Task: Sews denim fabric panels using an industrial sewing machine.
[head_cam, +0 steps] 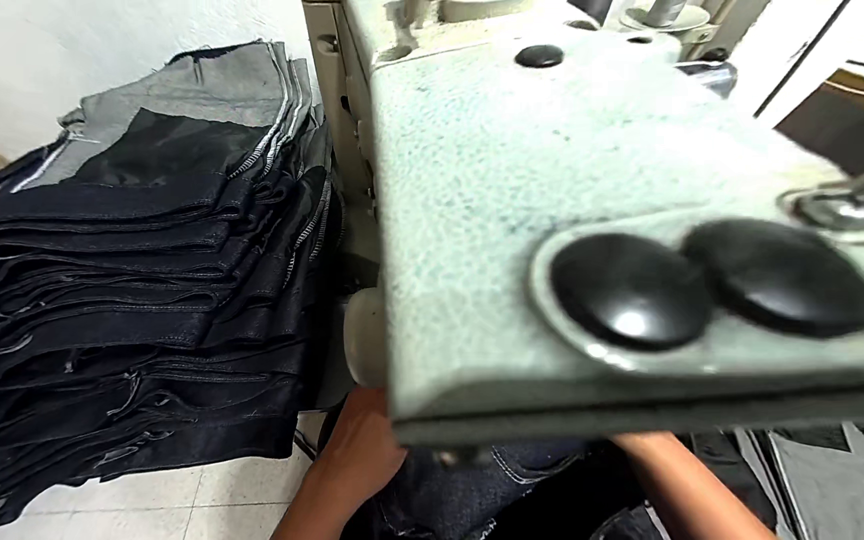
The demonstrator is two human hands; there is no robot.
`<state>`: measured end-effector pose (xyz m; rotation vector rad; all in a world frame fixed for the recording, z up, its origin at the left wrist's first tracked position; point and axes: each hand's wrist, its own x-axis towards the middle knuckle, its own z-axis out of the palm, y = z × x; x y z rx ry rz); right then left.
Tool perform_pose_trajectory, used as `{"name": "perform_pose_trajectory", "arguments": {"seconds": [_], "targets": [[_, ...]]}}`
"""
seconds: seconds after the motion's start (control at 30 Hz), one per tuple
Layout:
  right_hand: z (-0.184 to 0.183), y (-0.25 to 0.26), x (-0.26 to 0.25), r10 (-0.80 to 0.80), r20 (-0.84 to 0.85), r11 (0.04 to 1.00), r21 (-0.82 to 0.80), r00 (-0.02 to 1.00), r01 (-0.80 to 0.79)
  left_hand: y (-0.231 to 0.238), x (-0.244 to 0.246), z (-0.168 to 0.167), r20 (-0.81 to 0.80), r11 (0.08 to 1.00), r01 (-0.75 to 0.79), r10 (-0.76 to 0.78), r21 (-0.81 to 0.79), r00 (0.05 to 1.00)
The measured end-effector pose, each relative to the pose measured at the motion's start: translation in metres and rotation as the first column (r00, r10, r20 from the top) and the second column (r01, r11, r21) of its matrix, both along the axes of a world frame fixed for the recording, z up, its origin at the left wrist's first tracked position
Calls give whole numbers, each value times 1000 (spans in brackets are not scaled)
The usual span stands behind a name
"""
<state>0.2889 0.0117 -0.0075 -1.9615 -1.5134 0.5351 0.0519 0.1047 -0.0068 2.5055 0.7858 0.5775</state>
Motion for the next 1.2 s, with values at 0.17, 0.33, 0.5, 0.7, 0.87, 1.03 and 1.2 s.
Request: {"name": "perform_pose_trajectory", "arguments": {"seconds": [0.17,0.33,0.5,0.7,0.87,1.03,1.2], "targets": [[-53,-53,51,-217,393,911,411,894,40,-1,-6,-2,-91,1000,-1,2,6,996],[-87,-113,83,-261,470,910,411,843,53,0,-4,-1,-110,999,-32,32,3,993],[-104,-138,86,-118,571,849,482,813,-215,-6,0,-4,-67,995,-97,96,-6,993],[-102,-113,84,-167,527,771,596,833,-223,-21,-1,-14,107,976,-213,207,46,973],[-93,-96,88,-261,488,798,595,833,-98,-53,-34,6,-37,952,-297,301,80,953],[-88,-84,86,-406,500,802,596,765,36,-85,2,5,-234,903,-302,236,-307,943],[-52,-57,26,-372,108,714,668,922,210,-43,-38,-16,198,739,-322,521,-592,830]]}}
